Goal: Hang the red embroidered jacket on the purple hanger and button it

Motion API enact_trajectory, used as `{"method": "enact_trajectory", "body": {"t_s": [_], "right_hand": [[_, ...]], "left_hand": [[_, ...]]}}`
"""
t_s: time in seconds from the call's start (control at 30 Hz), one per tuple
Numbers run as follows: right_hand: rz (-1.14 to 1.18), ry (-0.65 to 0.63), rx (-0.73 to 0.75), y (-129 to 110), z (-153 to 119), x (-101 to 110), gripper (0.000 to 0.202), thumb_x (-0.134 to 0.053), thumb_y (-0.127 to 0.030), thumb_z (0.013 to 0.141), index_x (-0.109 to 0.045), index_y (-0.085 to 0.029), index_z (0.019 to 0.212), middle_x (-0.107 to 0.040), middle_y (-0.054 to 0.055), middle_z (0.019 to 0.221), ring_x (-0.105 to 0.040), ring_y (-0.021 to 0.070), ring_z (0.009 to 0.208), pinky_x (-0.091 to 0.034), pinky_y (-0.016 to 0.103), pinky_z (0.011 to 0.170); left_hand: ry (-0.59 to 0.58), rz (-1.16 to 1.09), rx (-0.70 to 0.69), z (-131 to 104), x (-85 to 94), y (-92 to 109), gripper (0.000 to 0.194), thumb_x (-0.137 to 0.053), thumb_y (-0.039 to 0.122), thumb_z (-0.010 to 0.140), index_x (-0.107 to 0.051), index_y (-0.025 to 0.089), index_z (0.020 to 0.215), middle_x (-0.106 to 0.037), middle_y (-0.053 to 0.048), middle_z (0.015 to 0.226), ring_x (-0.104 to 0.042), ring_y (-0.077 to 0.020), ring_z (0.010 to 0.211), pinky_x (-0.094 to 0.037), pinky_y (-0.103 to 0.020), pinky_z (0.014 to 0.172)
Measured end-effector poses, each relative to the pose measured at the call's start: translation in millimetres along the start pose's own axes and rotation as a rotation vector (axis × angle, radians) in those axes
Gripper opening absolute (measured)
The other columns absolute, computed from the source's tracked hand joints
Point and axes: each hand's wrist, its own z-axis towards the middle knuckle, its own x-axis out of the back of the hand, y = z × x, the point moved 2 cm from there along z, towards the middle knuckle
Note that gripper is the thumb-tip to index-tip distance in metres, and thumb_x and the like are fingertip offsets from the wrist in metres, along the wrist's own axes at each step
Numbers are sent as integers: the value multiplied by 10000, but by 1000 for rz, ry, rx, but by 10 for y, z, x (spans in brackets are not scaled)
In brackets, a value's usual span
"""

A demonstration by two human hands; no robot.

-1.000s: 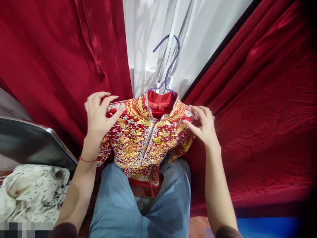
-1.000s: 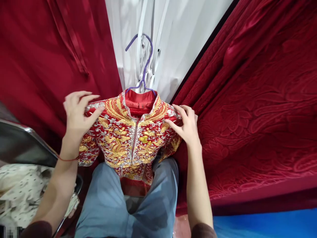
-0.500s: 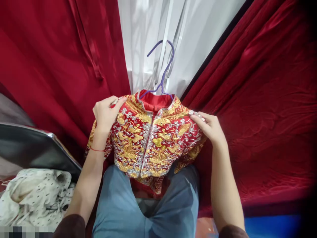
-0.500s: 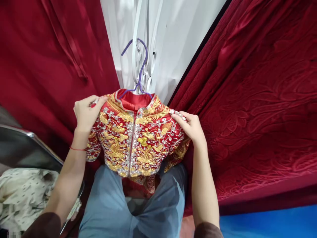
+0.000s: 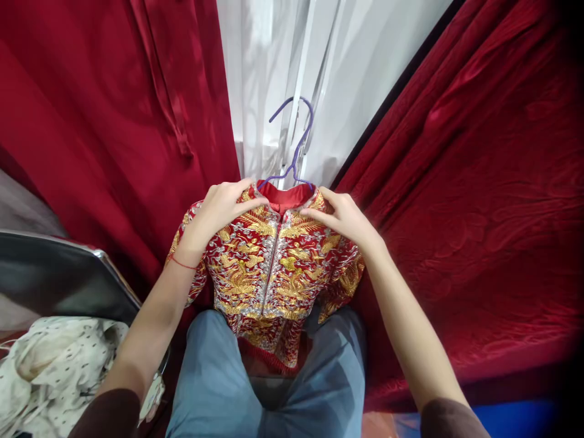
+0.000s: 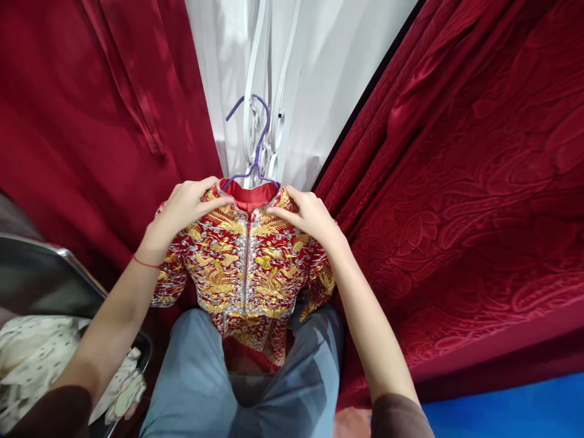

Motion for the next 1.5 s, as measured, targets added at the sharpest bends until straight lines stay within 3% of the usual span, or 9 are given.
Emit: {"method": "enact_trajectory", "body": {"t_s": [0.13, 0.3, 0.43, 0.57, 0.77, 0.93, 1.07, 1.23, 1.5], "right_hand": [[-1, 105, -35, 41, 91, -99, 515, -453, -609, 952, -636, -182, 729, -479, -32, 574, -368, 99, 544, -302, 247, 573], [99, 84, -174, 325, -248, 32, 488, -566, -629, 875, -653, -166, 745, -565, -23, 637, -466, 107, 598, -340, 226, 582], [316, 152, -345, 712, -805, -16, 494, -738, -630, 708, -683, -159, 847, -693, 17, 790, -607, 168, 715, -465, 259, 663], [542, 226, -591, 932, -1381, -361, 614, -827, -585, 605, -696, -156, 1025, -749, 105, 1043, -690, 254, 910, -540, 360, 815], [489, 367, -784, 839, -1905, -723, 581, -776, -591, 669, -685, -143, 1027, -744, 142, 1048, -690, 289, 954, -545, 420, 881], [308, 409, -686, 737, -2105, -867, 639, -738, -565, 713, -609, -166, 1195, -685, 144, 1188, -661, 283, 1034, -501, 432, 970], [234, 307, -733, 725, -2388, -1013, 587, -651, -552, 765, -568, -168, 1201, -679, 153, 1139, -670, 298, 982, -528, 421, 863], [92, 214, -739, 600, -2608, -896, 387, -509, -473, 823, -606, -183, 1059, -708, 127, 885, -677, 304, 782, -520, 401, 708], [50, 201, -701, 115, -2419, -754, 340, -476, -517, 853, -597, -220, 964, -703, 114, 737, -665, 286, 591, -468, 343, 542]], "left_hand": [[221, 98, 64, 33, -162, -9, 423, -501, 569, 943, -650, 206, 784, -572, -29, 557, -588, -181, 617, -318, -288, 623], [148, 50, 128, -138, -22, -307, 411, -570, 605, 879, -683, 210, 868, -671, -27, 684, -622, -170, 682, -368, -263, 646], [161, -147, 378, -634, -7, -881, 518, -686, 622, 749, -672, 200, 1050, -731, -30, 909, -648, -179, 799, -466, -257, 745], [146, -582, 644, -1346, -325, -1189, 634, -732, 622, 669, -653, 137, 1070, -733, -76, 1022, -664, -200, 848, -540, -290, 795], [217, -701, 824, -2130, -544, -944, 652, -785, 531, 671, -636, 161, 1187, -725, -92, 1149, -688, -225, 960, -555, -319, 873], [54, -548, 824, -2424, -677, -807, 596, -689, 555, 745, -670, 118, 1150, -734, -124, 1148, -678, -275, 1046, -516, -365, 942], [-23, -284, 900, -2681, -756, -641, 512, -588, 557, 809, -695, 134, 1077, -767, -116, 971, -704, -261, 880, -514, -316, 787], [121, -144, 1024, -3039, -560, -304, 479, -533, 583, 854, -680, 171, 1049, -736, -59, 750, -650, -199, 591, -448, -262, 577], [141, -102, 981, -3100, -105, -84, 440, -553, 623, 849, -669, 207, 935, -731, -47, 792, -647, -213, 676, -464, -279, 653]]}}
